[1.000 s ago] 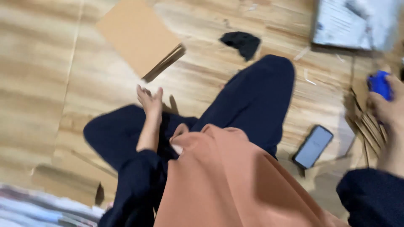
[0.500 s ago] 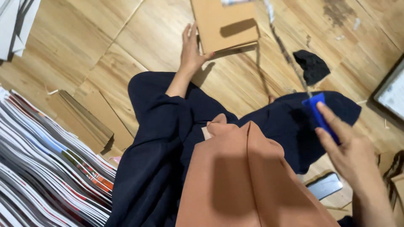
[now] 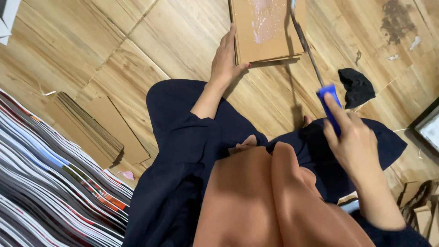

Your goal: Applying glue to cardboard sheets using a hand roller and stacking them in a pile.

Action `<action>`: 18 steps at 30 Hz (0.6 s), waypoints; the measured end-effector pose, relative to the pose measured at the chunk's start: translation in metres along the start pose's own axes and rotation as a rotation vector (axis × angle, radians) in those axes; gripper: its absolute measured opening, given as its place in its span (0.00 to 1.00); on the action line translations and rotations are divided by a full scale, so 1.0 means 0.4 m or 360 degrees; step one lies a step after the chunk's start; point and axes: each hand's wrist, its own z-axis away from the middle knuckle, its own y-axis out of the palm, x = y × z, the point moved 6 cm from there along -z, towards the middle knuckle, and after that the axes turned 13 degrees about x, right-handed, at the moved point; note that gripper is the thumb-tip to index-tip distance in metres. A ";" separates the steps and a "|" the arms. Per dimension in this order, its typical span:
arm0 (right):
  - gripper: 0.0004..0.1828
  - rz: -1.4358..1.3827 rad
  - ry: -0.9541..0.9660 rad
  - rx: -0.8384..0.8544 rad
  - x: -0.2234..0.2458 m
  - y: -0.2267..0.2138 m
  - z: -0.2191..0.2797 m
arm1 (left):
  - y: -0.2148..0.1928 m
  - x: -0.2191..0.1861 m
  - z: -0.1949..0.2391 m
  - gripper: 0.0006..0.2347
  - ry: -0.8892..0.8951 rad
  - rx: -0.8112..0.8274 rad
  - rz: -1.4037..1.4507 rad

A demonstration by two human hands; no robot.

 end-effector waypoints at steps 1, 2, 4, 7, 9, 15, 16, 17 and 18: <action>0.30 -0.0026 -0.0092 -0.0083 0.019 -0.012 -0.025 | -0.002 0.001 0.000 0.48 0.0036 -0.0010 0.0015; 0.30 -0.0023 -0.0092 -0.0079 0.017 -0.011 -0.009 | -0.010 -0.010 0.012 0.48 0.0033 -0.0008 0.0019; 0.31 -0.0032 -0.0085 0.0023 0.014 -0.004 0.011 | -0.029 -0.020 0.028 0.45 -0.0047 0.0064 0.0330; 0.33 0.0184 0.0117 0.0154 -0.060 0.030 0.156 | -0.039 -0.023 0.032 0.44 -0.0149 0.0059 0.0360; 0.34 0.0271 0.0208 0.0234 -0.104 0.050 0.205 | -0.040 -0.021 0.030 0.43 -0.0173 0.0021 0.0457; 0.31 0.0271 0.0040 0.0023 -0.009 0.015 0.059 | -0.012 0.034 0.001 0.34 -0.0126 -0.0042 0.0651; 0.29 0.0283 -0.0079 -0.0112 0.023 0.003 0.013 | -0.006 0.047 -0.002 0.34 -0.0098 -0.0004 0.0771; 0.29 0.0283 -0.0091 -0.0121 0.042 -0.004 -0.017 | -0.013 0.037 0.005 0.34 -0.0095 -0.0018 0.0765; 0.30 0.0154 -0.0098 -0.0102 0.059 -0.010 -0.048 | -0.014 0.034 0.012 0.32 -0.0138 0.0010 0.0947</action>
